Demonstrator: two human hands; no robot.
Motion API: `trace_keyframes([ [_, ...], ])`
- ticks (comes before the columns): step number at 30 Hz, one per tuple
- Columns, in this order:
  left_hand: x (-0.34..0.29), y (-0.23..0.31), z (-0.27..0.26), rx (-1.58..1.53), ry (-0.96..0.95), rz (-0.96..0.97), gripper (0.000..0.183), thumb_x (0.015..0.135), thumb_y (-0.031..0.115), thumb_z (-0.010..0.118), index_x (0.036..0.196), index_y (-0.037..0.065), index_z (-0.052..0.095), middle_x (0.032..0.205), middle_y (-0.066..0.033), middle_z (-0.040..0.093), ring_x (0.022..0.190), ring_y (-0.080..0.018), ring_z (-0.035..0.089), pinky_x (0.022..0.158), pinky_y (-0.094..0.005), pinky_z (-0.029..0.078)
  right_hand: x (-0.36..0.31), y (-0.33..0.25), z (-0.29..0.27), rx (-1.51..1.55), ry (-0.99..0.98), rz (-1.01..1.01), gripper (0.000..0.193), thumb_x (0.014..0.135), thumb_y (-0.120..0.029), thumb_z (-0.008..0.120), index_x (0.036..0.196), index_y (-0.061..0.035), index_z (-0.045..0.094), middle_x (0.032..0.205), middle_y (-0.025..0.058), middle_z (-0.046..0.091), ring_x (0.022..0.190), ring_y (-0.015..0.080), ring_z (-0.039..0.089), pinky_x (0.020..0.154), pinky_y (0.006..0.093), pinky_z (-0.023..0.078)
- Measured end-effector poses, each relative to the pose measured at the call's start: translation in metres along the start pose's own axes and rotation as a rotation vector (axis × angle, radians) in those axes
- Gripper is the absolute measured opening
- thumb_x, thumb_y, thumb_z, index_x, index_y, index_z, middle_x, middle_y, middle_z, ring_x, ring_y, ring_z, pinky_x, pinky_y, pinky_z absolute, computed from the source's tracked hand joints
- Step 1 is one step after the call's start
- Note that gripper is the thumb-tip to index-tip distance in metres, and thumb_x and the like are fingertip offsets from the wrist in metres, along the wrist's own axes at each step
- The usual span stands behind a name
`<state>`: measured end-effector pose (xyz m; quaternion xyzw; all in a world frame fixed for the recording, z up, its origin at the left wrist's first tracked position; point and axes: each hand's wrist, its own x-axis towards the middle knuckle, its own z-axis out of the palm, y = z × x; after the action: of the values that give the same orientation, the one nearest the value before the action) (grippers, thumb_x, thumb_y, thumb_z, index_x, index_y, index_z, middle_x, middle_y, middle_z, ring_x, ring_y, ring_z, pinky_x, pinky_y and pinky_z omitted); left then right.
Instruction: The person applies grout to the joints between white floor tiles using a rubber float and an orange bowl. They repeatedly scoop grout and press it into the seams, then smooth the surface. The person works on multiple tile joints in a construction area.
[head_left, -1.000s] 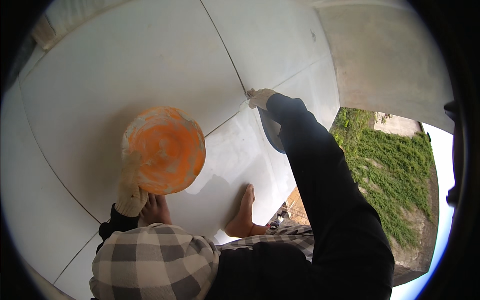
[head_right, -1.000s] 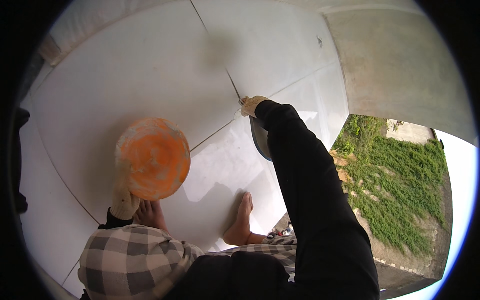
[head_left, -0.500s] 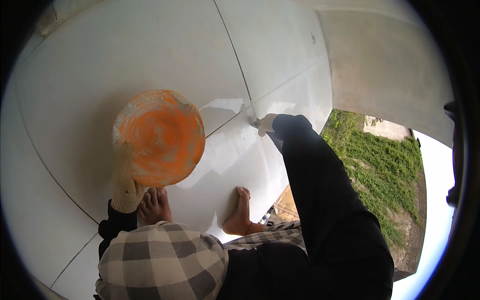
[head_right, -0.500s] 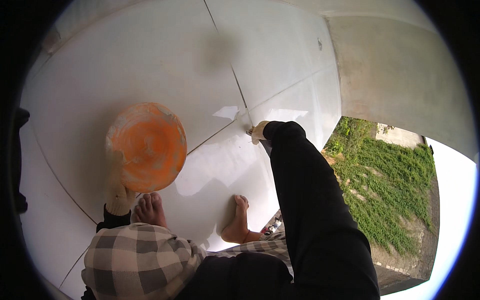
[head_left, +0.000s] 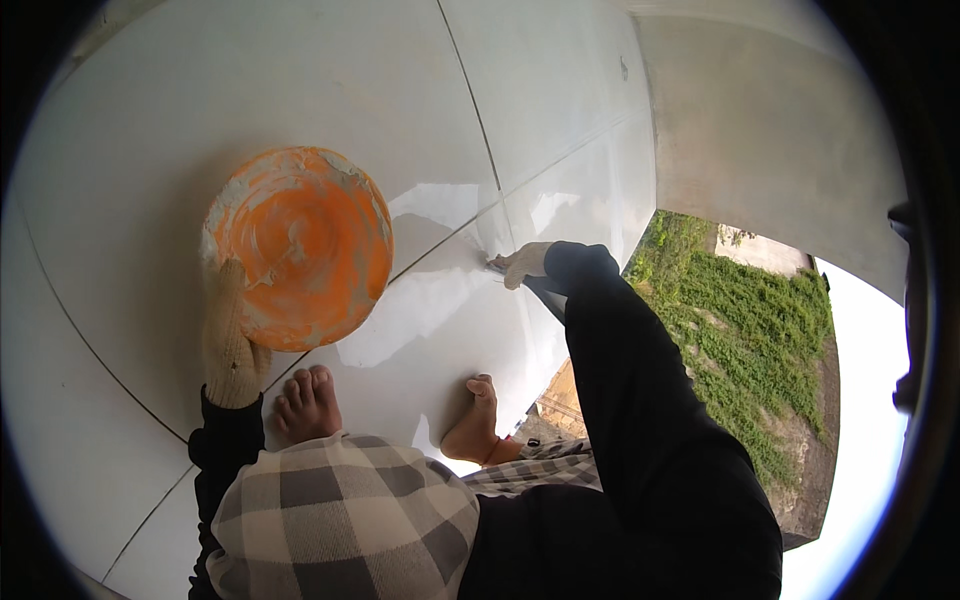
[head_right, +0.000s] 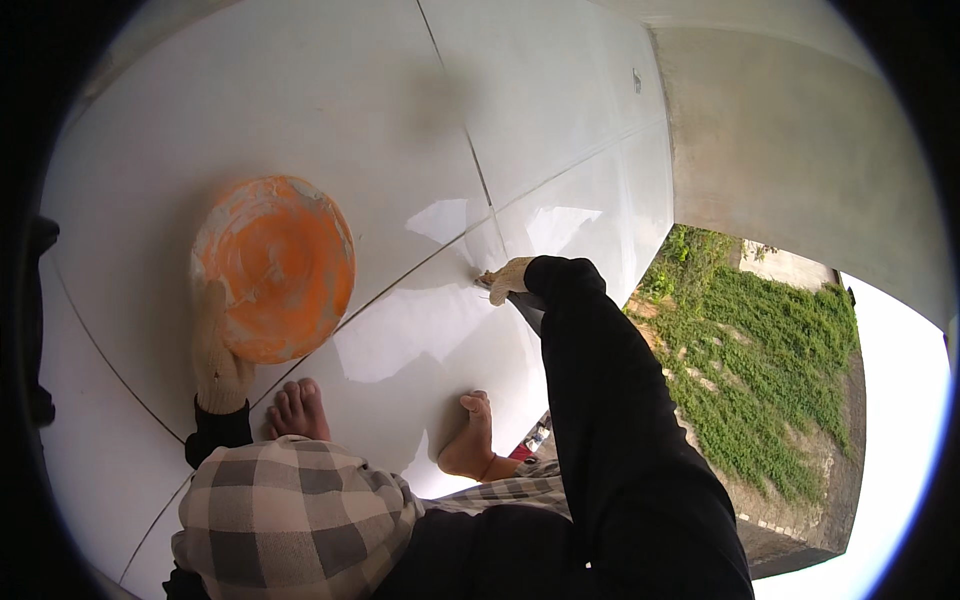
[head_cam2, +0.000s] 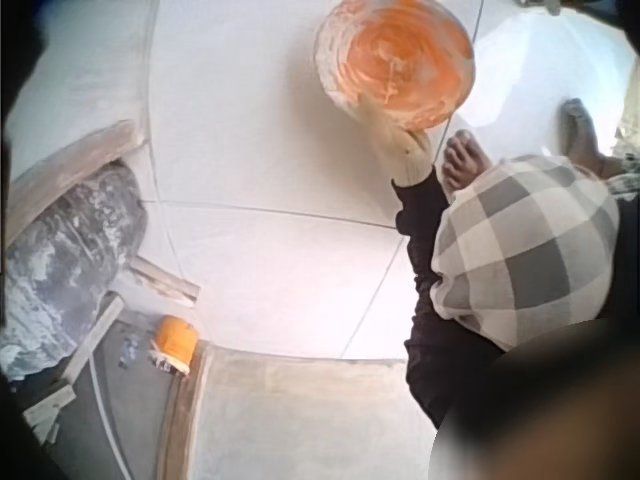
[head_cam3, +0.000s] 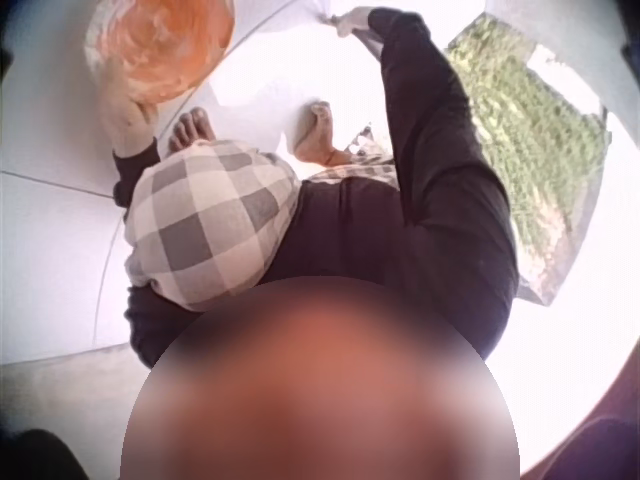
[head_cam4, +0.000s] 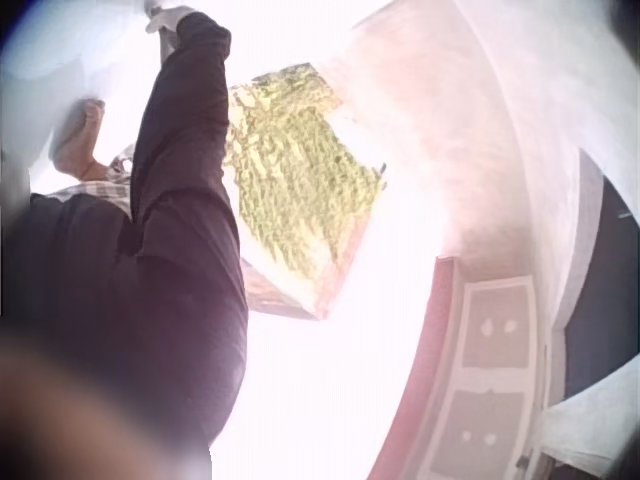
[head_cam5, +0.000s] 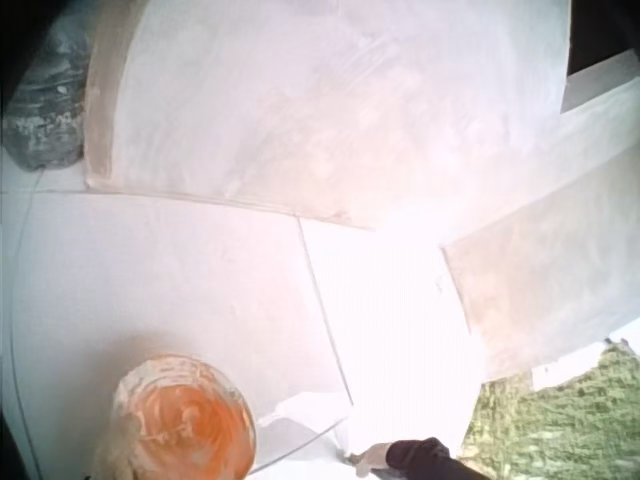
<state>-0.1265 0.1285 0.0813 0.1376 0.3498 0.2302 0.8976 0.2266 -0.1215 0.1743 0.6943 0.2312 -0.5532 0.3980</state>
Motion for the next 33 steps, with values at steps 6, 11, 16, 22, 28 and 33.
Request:
trace_keyframes([
  [6, 0.0, 0.001, -0.029, 0.197, 0.009, -0.027, 0.056, 0.103, 0.02, 0.058, 0.15, -0.003, 0.037, 0.148, -0.0207, 0.046, 0.135, -0.0295, 0.05, 0.107, -0.0404, 0.048, -0.019, -0.01, 0.0, 0.756, 0.455, -0.068, 0.067, 0.09, -0.042, 0.057, 0.153, -0.0253, 0.041, 0.152, 0.0189, 0.047, 0.121, 0.0332, 0.061, 0.098, 0.0336, 0.05],
  [11, 0.009, -0.002, -0.05, 1.337, -0.28, 0.813, 0.056, 0.101, 0.018, 0.061, 0.146, -0.009, 0.041, 0.148, -0.0262, 0.047, 0.138, -0.0361, 0.048, 0.111, -0.0412, 0.043, 0.009, -0.07, 0.033, 0.2, 0.454, 0.08, 0.079, 0.087, -0.036, 0.054, 0.159, -0.0198, 0.026, 0.159, 0.015, 0.03, 0.13, 0.0386, 0.054, 0.107, 0.0471, 0.047],
  [16, 0.013, -0.008, -0.05, 1.189, -0.262, 0.776, 0.055, 0.103, 0.02, 0.058, 0.146, -0.008, 0.041, 0.149, -0.0262, 0.047, 0.14, -0.0373, 0.046, 0.115, -0.0427, 0.039, -0.016, -0.007, 0.016, 0.079, 0.097, 0.02, 0.091, 0.073, -0.033, 0.061, 0.158, -0.0173, 0.033, 0.155, 0.0202, 0.042, 0.139, 0.0368, 0.045, 0.116, 0.0419, 0.036],
  [22, 0.007, -0.02, -0.062, 0.465, -0.168, 0.294, 0.052, 0.105, 0.018, 0.054, 0.148, -0.006, 0.039, 0.154, -0.0207, 0.041, 0.14, -0.0298, 0.045, 0.114, -0.0401, 0.041, 0.033, 0.031, -0.065, -0.144, 0.273, 0.059, 0.061, 0.075, -0.032, 0.06, 0.13, -0.0057, 0.058, 0.115, 0.0275, 0.067, 0.1, 0.0385, 0.068, 0.084, 0.0461, 0.052],
  [28, 0.019, -0.014, -0.08, 0.338, -0.032, 0.003, 0.052, 0.108, 0.024, 0.049, 0.151, -0.002, 0.035, 0.155, -0.0159, 0.04, 0.138, -0.0234, 0.046, 0.111, -0.0392, 0.045, 0.04, -0.018, 0.002, -0.302, 0.304, -0.111, 0.017, 0.082, -0.021, 0.064, 0.095, -0.0154, 0.073, 0.141, 0.0228, 0.054, 0.112, 0.0352, 0.064, 0.091, 0.0428, 0.053],
  [33, 0.038, -0.009, -0.083, -0.109, 0.09, -0.228, 0.058, 0.108, 0.033, 0.048, 0.153, 0.0, 0.032, 0.153, -0.0156, 0.042, 0.135, -0.0243, 0.049, 0.109, -0.0401, 0.047, -0.007, -0.012, -0.015, -0.226, 0.379, -0.21, 0.02, 0.088, -0.015, 0.059, 0.106, -0.0121, 0.068, 0.132, 0.0222, 0.059, 0.111, 0.0334, 0.063, 0.091, 0.0402, 0.053],
])
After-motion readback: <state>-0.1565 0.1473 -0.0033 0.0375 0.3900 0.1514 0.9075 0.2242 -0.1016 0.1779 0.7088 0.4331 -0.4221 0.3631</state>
